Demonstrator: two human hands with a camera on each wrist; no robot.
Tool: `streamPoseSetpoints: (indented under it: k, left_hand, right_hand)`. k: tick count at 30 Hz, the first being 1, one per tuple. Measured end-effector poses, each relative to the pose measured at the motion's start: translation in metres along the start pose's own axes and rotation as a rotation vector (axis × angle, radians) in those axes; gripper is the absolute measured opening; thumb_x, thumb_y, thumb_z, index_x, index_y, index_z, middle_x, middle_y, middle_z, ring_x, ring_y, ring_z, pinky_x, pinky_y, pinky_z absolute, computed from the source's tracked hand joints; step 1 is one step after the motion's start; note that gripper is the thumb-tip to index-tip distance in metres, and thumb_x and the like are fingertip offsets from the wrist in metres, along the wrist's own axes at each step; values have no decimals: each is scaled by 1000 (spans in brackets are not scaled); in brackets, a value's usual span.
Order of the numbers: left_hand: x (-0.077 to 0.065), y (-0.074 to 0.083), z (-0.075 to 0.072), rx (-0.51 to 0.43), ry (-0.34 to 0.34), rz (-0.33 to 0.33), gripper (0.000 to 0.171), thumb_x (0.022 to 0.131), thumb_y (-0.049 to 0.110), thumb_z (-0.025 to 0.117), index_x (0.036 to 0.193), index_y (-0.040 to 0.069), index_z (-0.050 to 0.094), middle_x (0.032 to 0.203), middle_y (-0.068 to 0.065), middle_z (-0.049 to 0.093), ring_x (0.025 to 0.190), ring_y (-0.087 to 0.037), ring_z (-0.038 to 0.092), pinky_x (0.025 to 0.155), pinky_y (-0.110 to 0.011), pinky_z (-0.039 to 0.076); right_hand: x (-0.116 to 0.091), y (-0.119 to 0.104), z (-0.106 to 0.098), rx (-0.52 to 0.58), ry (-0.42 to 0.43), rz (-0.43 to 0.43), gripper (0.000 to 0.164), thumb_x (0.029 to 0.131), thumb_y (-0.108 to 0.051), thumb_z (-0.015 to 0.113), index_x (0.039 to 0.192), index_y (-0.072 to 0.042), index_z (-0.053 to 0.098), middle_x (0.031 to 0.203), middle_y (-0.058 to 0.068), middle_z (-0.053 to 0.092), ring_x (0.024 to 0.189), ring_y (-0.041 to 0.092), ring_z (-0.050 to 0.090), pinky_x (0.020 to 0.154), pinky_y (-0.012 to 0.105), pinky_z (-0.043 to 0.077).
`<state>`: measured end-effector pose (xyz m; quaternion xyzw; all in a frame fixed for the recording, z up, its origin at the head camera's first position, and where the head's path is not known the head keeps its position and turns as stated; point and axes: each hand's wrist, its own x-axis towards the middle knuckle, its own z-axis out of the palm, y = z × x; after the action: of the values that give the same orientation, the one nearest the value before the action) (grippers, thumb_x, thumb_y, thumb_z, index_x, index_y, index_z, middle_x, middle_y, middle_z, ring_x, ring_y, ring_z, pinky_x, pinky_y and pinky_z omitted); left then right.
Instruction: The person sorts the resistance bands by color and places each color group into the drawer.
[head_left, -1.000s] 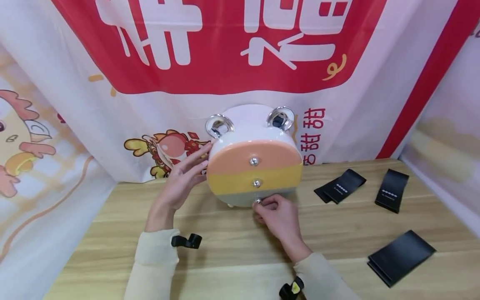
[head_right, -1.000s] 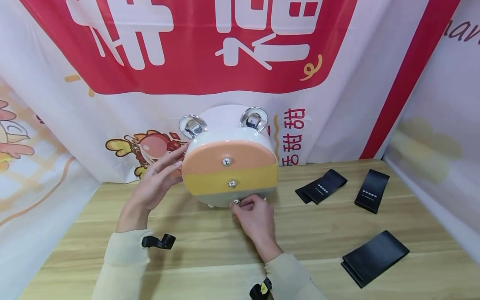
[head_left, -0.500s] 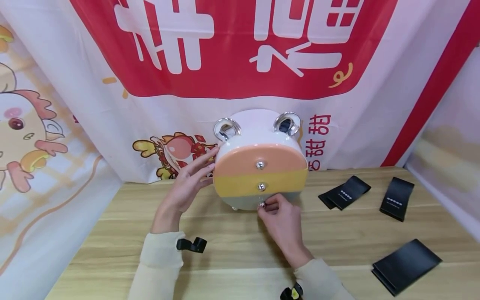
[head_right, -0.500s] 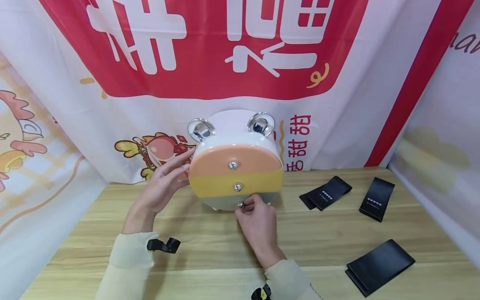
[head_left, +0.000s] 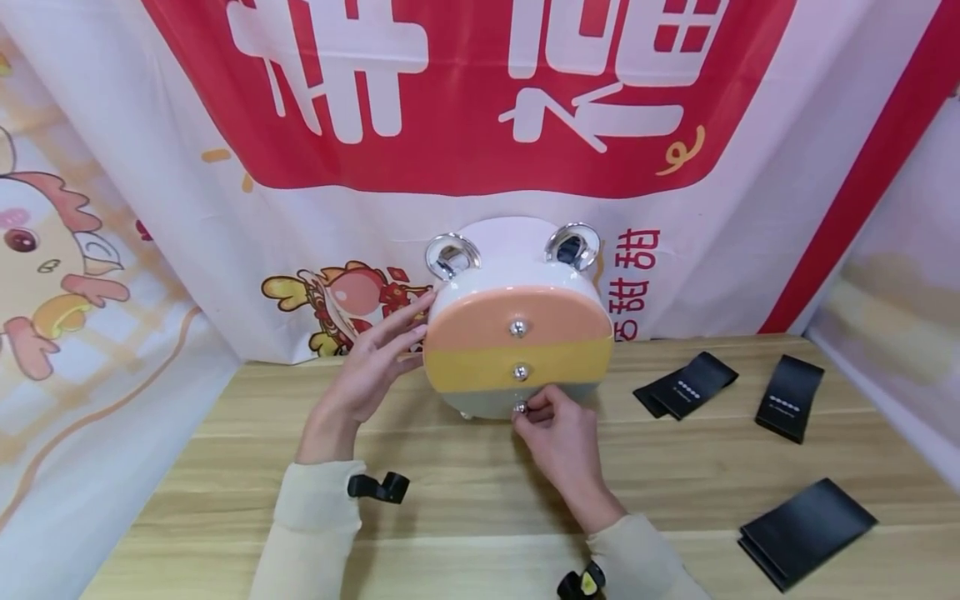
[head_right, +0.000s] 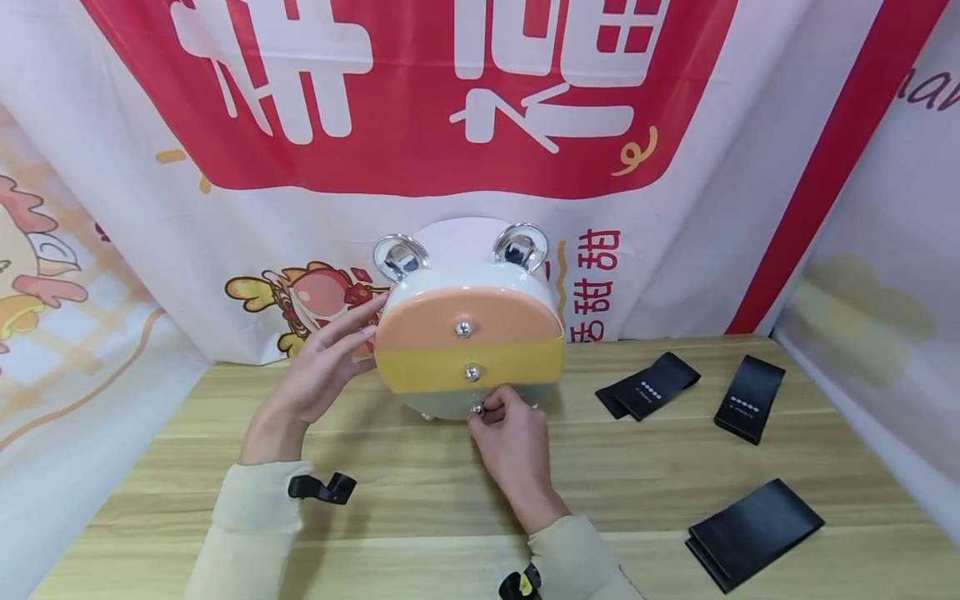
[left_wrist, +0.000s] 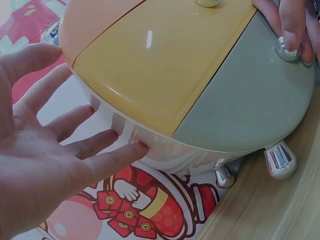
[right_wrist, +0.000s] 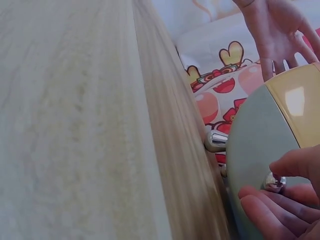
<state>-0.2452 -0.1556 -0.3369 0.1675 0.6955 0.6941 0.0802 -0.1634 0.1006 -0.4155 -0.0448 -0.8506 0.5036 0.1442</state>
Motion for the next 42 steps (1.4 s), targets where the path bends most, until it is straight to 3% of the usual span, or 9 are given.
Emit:
streamPoseSetpoints:
  k: [7,13,17,26,31,36,42]
  left_hand:
    - [-1,-2,1,-17,-6,-15,50,113,25,57,163,25,49,171,5,44,146,-18,52,118,-52,50]
    - [1,-2,5,-26,-4,-19,50,113,29,57,162,26,49,172,7,42,148,-19,49,121,-55,47]
    - [3,-5,9,-45,-18,-23,50,113,28,57,162,27,50,172,9,42,151,-21,48,123,-58,44]
    - [-1,-4,9,-38,14,-23,50,113,31,57,162,31,49,172,12,41,155,-24,43,125,-60,41]
    - [-3,-3,8,-57,16,-20,51,114,31,55,164,32,47,173,12,39,157,-24,39,126,-60,38]
    - [-4,-4,9,-65,4,-26,50,114,31,54,164,33,46,173,12,39,158,-23,38,127,-60,37]
    - [-3,-4,9,-90,4,-14,50,114,31,55,163,33,47,171,12,42,157,-22,40,126,-60,39]
  right_hand:
    - [-2,0,-1,-78,-27,-48,14,89,-9,83,90,-10,69,86,3,78,76,11,73,69,28,63]
    - [-1,-2,-3,-309,9,-242,21,90,-12,85,88,-12,64,83,4,77,71,15,72,65,36,61]
    - [-2,0,-4,-403,45,-299,26,89,-12,87,86,-13,61,77,4,74,64,16,67,59,37,57]
    - [0,2,0,-349,43,-333,26,88,-11,86,83,-13,61,76,1,73,66,13,65,62,36,58]
    - [3,-1,0,-286,17,-282,23,89,-13,86,84,-14,64,82,3,76,73,17,71,69,40,61]
    - [2,-3,-2,-304,-14,-231,23,91,-19,87,84,-16,65,83,2,77,73,17,70,70,39,61]
    - [3,-4,-2,-343,7,-281,25,89,-19,89,84,-14,65,79,2,76,69,18,71,66,39,60]
